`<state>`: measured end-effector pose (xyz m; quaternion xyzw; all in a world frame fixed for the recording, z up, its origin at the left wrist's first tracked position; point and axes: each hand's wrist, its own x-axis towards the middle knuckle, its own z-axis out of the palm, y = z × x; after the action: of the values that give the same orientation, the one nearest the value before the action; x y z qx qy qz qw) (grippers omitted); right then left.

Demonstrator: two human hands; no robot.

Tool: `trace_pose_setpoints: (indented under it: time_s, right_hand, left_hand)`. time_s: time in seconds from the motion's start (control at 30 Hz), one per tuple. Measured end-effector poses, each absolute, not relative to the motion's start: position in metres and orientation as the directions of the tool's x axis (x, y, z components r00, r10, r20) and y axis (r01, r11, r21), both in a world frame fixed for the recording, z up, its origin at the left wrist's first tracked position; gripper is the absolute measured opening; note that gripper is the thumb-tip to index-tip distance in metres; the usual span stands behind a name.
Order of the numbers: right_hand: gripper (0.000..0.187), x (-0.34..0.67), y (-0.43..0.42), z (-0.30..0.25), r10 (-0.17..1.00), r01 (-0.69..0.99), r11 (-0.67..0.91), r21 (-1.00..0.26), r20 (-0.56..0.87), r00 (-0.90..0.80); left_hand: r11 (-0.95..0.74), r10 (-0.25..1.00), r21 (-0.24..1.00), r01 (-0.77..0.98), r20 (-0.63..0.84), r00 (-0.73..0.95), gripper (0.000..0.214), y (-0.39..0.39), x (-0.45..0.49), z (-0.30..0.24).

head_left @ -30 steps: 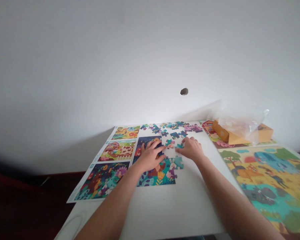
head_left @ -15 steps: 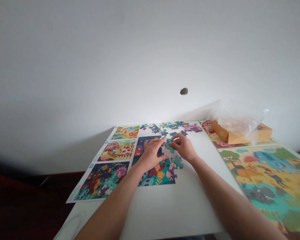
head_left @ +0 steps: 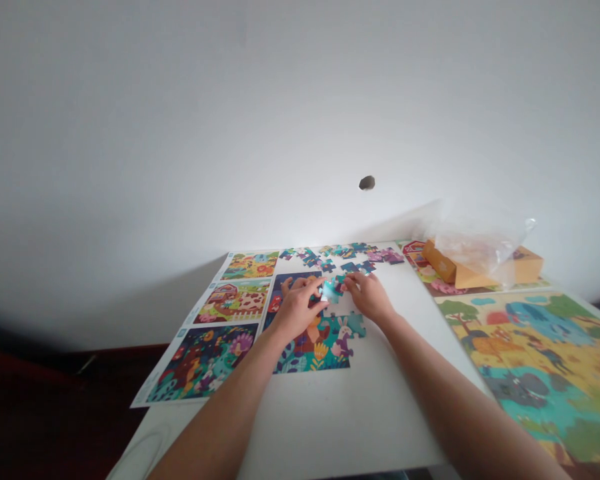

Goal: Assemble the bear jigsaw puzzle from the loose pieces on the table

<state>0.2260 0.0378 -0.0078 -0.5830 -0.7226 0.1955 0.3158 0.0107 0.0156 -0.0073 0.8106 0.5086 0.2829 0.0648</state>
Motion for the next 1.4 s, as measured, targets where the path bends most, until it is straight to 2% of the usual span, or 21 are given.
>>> trace_pose_setpoints:
  time_s: [0.13,0.3,0.37,0.47,0.57,0.63,0.73,0.97,1.4]
  right_hand:
    - [0.031,0.2289,0.0391,-0.0083,0.976,0.779,0.157,-0.608,0.218,-0.027]
    - [0.04,0.2243,0.0347,-0.005,0.944,0.754,0.32,-0.573,0.26,-0.203]
    - [0.042,0.2234,0.0335,-0.0041,0.958,0.801,0.281,-0.529,0.203,-0.202]
    - [0.045,0.2249,0.0331,-0.0024,0.979,0.847,0.186,-0.497,0.171,-0.114]
    - [0.044,0.2261,0.0329,-0.0002,0.964,0.742,0.247,-0.623,0.237,-0.122]
    - [0.038,0.2249,0.0328,0.0,0.945,0.596,0.323,-0.735,0.279,-0.169]
    - [0.028,0.2214,0.0332,-0.0024,0.934,0.457,0.356,-0.815,0.302,-0.189]
    - [0.025,0.2197,0.0359,-0.0075,0.949,0.404,0.315,-0.859,0.271,-0.163]
    - [0.021,0.2196,0.0341,-0.0042,0.937,0.342,0.346,-0.873,0.307,-0.166]
  left_hand:
    - [-0.471,0.861,0.4,0.786,0.401,0.312,0.048,0.0165,0.0101,-0.0081]
    - [-0.473,0.857,0.392,0.789,0.411,0.31,0.048,0.0155,0.0105,-0.0057]
    - [-0.471,0.856,0.381,0.795,0.417,0.308,0.048,0.0152,0.0105,-0.0049]
    - [-0.472,0.853,0.368,0.801,0.419,0.31,0.047,0.0155,0.01,-0.0054]
    - [-0.473,0.849,0.366,0.801,0.433,0.304,0.048,0.0164,0.0094,-0.0066]
    - [-0.476,0.843,0.363,0.802,0.447,0.298,0.049,0.0167,0.0093,-0.0067]
    - [-0.483,0.839,0.358,0.799,0.45,0.305,0.049,0.0167,0.0095,-0.006]
    - [-0.488,0.839,0.367,0.792,0.445,0.312,0.05,0.0162,0.0093,-0.0064]
    - [-0.504,0.823,0.365,0.783,0.479,0.306,0.053,0.0177,0.0089,-0.0094]
